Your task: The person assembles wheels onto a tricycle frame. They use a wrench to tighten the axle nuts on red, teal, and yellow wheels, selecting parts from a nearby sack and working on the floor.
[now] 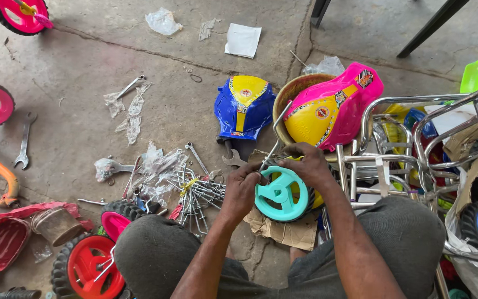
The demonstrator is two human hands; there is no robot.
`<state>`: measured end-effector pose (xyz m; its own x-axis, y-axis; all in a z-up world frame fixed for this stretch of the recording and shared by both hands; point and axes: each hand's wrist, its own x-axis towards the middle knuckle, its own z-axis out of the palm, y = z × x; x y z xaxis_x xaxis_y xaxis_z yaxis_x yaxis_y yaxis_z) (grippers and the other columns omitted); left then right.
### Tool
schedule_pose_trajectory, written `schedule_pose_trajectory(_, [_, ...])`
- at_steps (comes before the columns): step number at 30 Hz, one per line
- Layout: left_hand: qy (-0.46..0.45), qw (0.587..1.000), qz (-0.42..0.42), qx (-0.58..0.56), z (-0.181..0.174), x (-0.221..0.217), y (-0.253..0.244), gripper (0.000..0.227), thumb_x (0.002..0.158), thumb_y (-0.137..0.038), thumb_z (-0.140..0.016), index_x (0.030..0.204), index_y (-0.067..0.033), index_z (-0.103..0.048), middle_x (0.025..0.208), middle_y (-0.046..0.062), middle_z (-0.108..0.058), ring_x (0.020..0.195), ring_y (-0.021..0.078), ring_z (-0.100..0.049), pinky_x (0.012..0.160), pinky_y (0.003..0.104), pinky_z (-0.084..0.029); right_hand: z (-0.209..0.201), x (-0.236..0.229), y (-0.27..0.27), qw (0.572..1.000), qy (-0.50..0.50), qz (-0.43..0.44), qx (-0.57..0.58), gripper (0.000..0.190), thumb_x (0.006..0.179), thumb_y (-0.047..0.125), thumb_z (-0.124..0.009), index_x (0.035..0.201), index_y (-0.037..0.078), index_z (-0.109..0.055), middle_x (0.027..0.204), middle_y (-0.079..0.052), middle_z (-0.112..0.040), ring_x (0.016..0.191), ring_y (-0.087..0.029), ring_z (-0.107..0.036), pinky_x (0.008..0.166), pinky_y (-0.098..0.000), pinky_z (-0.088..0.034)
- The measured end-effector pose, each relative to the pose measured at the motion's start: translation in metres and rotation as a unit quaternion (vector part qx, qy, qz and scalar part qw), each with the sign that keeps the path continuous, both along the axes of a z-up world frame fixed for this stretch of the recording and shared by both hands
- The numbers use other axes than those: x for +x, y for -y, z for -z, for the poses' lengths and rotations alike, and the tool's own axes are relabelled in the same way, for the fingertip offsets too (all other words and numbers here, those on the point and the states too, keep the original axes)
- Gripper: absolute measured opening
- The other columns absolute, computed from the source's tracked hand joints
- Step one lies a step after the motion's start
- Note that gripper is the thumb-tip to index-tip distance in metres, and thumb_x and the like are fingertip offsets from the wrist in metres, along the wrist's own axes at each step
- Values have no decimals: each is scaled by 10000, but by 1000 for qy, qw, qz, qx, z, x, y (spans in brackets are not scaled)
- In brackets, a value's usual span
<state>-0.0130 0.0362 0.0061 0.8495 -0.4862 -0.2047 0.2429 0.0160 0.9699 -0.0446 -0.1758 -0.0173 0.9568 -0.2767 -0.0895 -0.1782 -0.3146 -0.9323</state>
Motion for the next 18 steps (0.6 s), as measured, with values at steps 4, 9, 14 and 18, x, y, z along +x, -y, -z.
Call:
schedule_pose_trajectory(4, [30,999,22,29,6,1,1,280,933,-74,-523,1031,77,-737,798,78,-689,708,131,-600,641,298,-491,-5,3,0,999,-4,-28,41,473,796,382,-848,1124,53,-755,961,-30,-782,872,-89,-688,772,-269,-567])
schedule_pose_trajectory(9, [-36,999,-18,26,12,5,3,305,890,-86,-503,1041,48,-733,806,65,-717,668,155,-610,620,325,-503,-10,5,-3,998,-31,-50,-26,440,802,261,-835,1158,26,-727,975,-26,-754,882,-99,-694,785,-263,-547])
schedule_pose_trajectory(14, [41,999,-9,13,12,-4,5,276,907,-109,-542,1044,53,-720,852,72,-729,775,139,-675,711,319,-551,-4,-1,-7,989,-66,-36,128,365,870,191,-803,1186,19,-742,914,-65,-740,769,-128,-603,661,-268,-462])
schedule_pose_trajectory(18, [33,998,-23,38,5,-3,4,290,987,-179,-567,972,70,-714,795,86,-688,733,148,-625,672,328,-518,-1,2,-8,987,-32,-76,141,387,824,173,-794,1171,24,-711,948,-42,-728,844,-90,-674,729,-242,-550])
